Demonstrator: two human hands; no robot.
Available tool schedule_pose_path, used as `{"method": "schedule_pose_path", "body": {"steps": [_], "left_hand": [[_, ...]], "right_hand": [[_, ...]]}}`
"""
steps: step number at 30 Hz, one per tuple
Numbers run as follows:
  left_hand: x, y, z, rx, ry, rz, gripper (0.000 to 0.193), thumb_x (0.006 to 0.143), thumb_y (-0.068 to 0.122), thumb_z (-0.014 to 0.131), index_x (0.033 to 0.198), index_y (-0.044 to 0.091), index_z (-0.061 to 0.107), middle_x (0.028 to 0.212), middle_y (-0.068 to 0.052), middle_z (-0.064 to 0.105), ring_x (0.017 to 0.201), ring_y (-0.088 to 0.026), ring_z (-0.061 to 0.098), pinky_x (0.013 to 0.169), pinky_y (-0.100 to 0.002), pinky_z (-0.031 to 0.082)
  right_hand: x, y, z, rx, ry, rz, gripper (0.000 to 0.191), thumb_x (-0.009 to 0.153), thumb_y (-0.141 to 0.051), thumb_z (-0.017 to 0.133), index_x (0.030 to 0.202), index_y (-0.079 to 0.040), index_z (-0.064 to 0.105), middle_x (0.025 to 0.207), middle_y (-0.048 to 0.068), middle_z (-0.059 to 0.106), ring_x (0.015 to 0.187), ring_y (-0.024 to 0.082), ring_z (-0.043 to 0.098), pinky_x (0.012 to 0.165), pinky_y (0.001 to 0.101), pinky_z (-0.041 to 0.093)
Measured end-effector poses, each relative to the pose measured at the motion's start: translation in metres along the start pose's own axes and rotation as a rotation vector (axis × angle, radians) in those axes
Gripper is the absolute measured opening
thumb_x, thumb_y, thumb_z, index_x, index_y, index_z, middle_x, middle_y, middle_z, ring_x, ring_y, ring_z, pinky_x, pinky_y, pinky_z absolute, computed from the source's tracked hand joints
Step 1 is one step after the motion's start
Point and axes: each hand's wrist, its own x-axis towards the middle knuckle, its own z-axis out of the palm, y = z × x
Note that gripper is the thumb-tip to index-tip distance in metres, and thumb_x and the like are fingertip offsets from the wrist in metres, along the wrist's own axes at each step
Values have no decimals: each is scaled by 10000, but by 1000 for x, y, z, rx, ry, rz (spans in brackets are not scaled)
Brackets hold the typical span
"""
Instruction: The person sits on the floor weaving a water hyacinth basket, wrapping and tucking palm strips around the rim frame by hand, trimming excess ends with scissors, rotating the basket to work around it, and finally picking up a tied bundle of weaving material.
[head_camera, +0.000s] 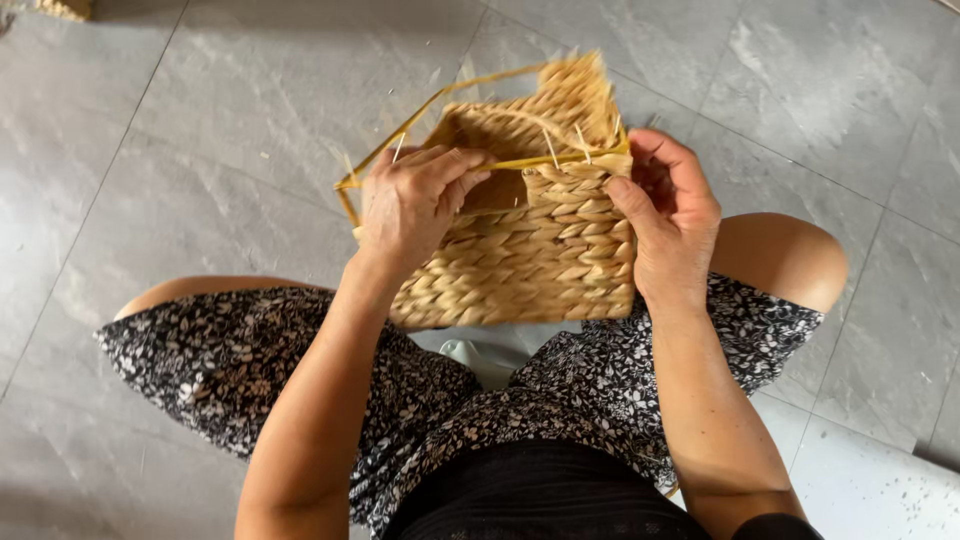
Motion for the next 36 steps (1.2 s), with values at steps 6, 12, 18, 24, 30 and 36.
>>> {"method": "schedule_pose_path", "body": {"steps": [6, 12, 18, 24, 30, 36], "left_hand": [[14, 37, -11, 159, -150, 30, 176, 956, 332, 740, 1055, 203, 807, 821, 0, 775, 578, -147, 683, 548, -329, 532], [40, 56, -12, 155, -544, -177, 224, 964, 331, 695, 1117, 194, 784, 726, -56, 738, 545, -210, 692, 555, -389, 554], [57, 69, 7, 44, -446, 55, 302, 882, 442, 695, 1006, 174, 758, 775, -33, 749, 662, -199, 734, 667, -439, 574], [51, 76, 18, -64, -601, -190, 268, 948, 426, 692, 971, 184, 801, 714, -51, 740, 550, -232, 688, 549, -400, 557], [65, 58, -16, -246, -660, -217, 189, 967, 302, 694, 1041, 158, 792, 811, -45, 763, 657, -137, 710, 578, -295, 562], [66, 57, -23, -339, -530, -238, 108, 965, 87, 740, 1067, 79, 774, 981, -65, 801, 834, -108, 765, 687, -215, 621]], "right_hand": [[-6, 22, -18, 10, 61, 103, 276, 996, -145, 766, 1258, -74, 714, 1120, -30, 664, 1029, 87, 586, 981, 239, 499], [-8, 34, -25, -50, 164, 208, 213, 976, -209, 749, 1148, -83, 729, 1062, -33, 711, 980, 81, 606, 918, 242, 511], [-17, 15, -3, 23, 127, 216, 293, 1056, -222, 669, 1270, -23, 695, 1132, 4, 702, 1030, 88, 585, 962, 240, 481], [-45, -50, -38, -229, 55, -6, 332, 1020, -156, 640, 1319, -15, 614, 1193, 66, 672, 1077, 147, 661, 945, 288, 572], [-40, -36, -155, 100, 536, -266, 93, 1149, -51, 681, 1228, -7, 660, 1044, 126, 714, 867, 194, 674, 802, 334, 586], [-25, 124, -187, 274, 741, 343, 132, 1027, -124, 646, 1110, -24, 668, 870, 91, 694, 710, 178, 652, 645, 313, 553]]}}
